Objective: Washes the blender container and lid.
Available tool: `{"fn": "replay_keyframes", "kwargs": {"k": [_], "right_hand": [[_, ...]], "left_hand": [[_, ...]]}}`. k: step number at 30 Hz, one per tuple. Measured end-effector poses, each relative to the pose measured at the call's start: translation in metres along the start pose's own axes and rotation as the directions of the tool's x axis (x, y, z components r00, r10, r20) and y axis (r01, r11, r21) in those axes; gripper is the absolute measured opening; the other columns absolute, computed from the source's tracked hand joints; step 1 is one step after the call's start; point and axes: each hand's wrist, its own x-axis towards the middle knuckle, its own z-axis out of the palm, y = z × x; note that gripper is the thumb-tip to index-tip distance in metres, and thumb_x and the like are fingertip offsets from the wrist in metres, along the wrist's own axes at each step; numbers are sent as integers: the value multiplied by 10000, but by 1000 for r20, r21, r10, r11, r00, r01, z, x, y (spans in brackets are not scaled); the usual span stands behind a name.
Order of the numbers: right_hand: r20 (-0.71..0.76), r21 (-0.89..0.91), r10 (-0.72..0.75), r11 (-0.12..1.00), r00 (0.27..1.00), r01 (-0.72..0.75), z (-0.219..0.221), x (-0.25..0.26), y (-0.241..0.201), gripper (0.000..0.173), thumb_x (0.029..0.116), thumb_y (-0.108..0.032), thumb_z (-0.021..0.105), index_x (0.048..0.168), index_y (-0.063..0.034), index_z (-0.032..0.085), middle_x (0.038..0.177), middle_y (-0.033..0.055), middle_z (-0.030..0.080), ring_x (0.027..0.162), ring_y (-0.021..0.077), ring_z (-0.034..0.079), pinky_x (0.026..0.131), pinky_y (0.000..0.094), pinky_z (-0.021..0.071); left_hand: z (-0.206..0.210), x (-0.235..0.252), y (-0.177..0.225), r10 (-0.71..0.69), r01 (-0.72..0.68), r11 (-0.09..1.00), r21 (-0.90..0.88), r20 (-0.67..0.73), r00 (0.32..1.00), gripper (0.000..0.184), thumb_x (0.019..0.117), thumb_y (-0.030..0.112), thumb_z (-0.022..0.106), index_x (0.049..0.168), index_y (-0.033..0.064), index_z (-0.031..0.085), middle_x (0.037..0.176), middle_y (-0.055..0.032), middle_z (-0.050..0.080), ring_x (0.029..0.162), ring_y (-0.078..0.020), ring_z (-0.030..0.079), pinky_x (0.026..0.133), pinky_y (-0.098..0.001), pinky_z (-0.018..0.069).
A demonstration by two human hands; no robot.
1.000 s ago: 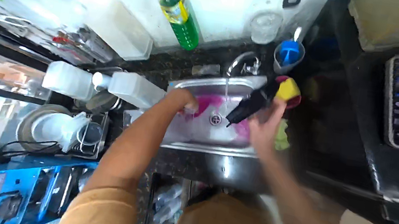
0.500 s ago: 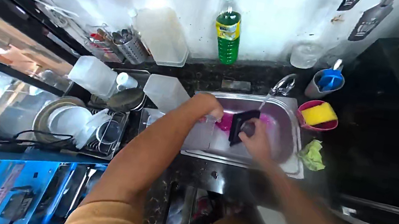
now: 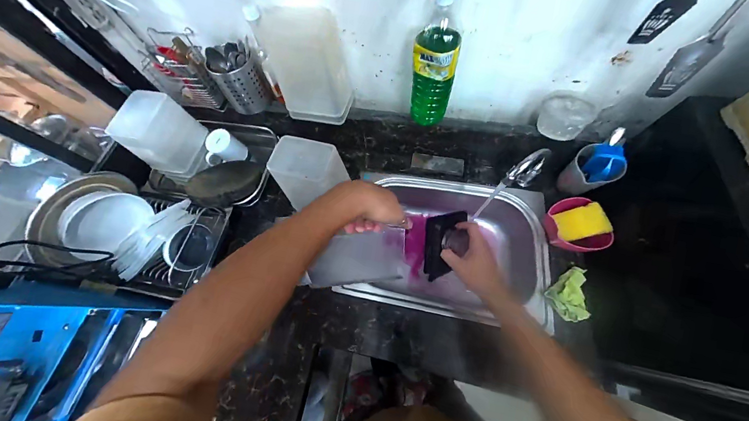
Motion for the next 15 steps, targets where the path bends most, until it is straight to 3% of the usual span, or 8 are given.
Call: {"fn": "replay_keyframes", "kwargs": {"k": [2,4,6,9,12,15], "right_hand": [[-21,73,-150,986,988,151,-36,-8,-32,612,844,-269,802,1360,-43,563,1149,183,683,1027,301,679,904,525,564],[-40,20,-347,937,937,348,-65,-6,-56,581,839,-331,800,1345,-95,636,1187,122,692,1100,267,653,993,535,517],[-26,-78,-514,856,857,511,-76,0,-75,579,810,-428,799,1317,-170,692,1216,58,702,1158,240,631,1055,548,464],[29,-179,-647,746,762,641,-65,6,-85,549,784,-516,796,1260,-248,743,1129,17,709,1110,221,616,983,500,473],[76,-177,-660,729,747,662,-60,3,-82,533,786,-488,806,1265,-263,738,1092,7,686,1103,208,596,961,444,499],[103,-175,-677,709,729,683,-57,-1,-70,536,782,-486,816,1265,-268,738,1082,12,684,1086,206,600,947,425,509]], "left_hand": [[19,-4,-36,194,-202,971,-130,-69,979,697,1017,652,440,1011,1,690,807,-119,661,673,-214,624,668,-428,545],[42,-6,-61,274,-327,898,-294,-207,939,857,995,748,307,1016,-16,696,834,-136,688,742,-231,663,751,-451,567],[69,-1,-66,186,-327,838,-437,-335,924,891,1002,749,226,943,-12,687,816,-127,655,784,-242,635,788,-479,539],[105,14,-56,82,-346,738,-579,-432,898,826,1027,704,174,833,64,659,743,-36,602,720,-156,579,713,-395,495],[130,31,-47,29,-451,579,-680,-535,844,768,1033,682,199,713,125,620,662,22,592,653,-106,572,664,-339,495],[145,36,-44,28,-525,457,-719,-578,816,674,1050,620,265,689,159,598,627,59,578,610,-68,555,622,-282,484]]}}
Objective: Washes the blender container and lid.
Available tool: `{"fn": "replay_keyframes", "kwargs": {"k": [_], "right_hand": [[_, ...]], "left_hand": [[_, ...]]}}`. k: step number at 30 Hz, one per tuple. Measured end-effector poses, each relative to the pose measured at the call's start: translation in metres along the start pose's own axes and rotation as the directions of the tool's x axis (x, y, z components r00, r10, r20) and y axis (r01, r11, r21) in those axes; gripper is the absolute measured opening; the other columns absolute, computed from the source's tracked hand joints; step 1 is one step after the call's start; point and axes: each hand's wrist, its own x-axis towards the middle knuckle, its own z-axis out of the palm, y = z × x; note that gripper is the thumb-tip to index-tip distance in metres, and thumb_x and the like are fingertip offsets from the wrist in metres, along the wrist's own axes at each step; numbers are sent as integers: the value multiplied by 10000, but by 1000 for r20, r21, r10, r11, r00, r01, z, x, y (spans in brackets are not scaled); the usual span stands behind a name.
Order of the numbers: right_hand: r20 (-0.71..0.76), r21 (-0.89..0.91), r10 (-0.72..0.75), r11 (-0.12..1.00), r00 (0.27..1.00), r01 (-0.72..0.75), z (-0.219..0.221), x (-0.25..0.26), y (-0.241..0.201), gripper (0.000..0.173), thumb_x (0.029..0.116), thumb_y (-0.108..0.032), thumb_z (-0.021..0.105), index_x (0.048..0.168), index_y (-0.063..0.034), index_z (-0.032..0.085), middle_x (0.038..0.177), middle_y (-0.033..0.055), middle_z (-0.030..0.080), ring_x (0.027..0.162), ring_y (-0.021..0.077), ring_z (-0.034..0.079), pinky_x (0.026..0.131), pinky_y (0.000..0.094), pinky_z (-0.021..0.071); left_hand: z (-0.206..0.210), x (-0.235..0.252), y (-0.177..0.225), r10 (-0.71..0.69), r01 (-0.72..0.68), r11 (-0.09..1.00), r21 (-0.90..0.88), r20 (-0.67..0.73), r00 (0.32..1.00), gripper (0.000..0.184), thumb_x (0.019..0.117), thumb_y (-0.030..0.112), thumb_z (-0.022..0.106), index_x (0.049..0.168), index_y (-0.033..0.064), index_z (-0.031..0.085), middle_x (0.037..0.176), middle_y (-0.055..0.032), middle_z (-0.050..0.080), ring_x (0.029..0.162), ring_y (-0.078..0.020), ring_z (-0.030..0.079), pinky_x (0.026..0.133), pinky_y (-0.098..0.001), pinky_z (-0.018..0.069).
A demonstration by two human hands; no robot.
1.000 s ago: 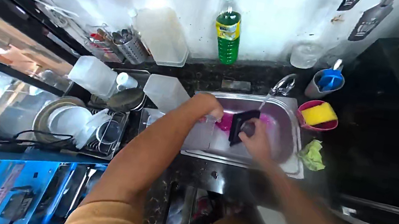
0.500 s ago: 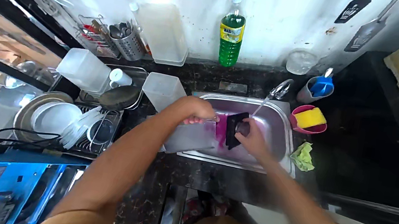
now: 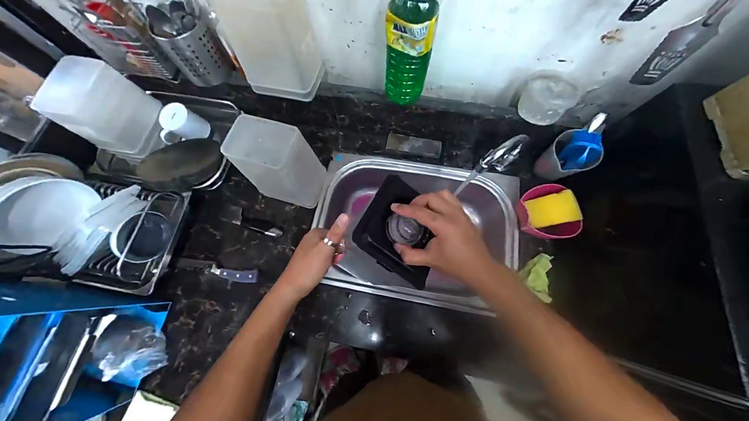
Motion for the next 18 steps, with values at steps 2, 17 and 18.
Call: {"fn": "replay_keyframes", "kwargs": {"k": [2,17,18], "right_hand": [[6,5,-17,1000,1000,17,6,-8,7,544,791,-524,807,1274,-284,733,1116,30,679,1104,223,597,963,442,504],[180,-522,443,800,878,-297,-22,34,246,384,940,-145,693,1313,-60,652,1406,294,550,1194,544,584,897,746,498],[188,-514,320,838,929,-185,-21,41,240,291,939,-135,690,1193,7,688,1244,331,624,1077,559,628,828,754,505]], "left_hand": [[6,-3,-5,18,-18,1000,18,8,1000,649,1044,606,288,691,163,605,629,71,574,612,-60,554,623,-282,487],[45,-33,-12,57,-134,948,-288,-261,964,400,1042,364,418,734,197,612,634,151,551,597,19,544,612,-203,502],[48,-36,-10,31,-123,934,-336,-268,963,365,1038,339,444,770,169,625,650,141,547,607,15,539,614,-209,496]]}}
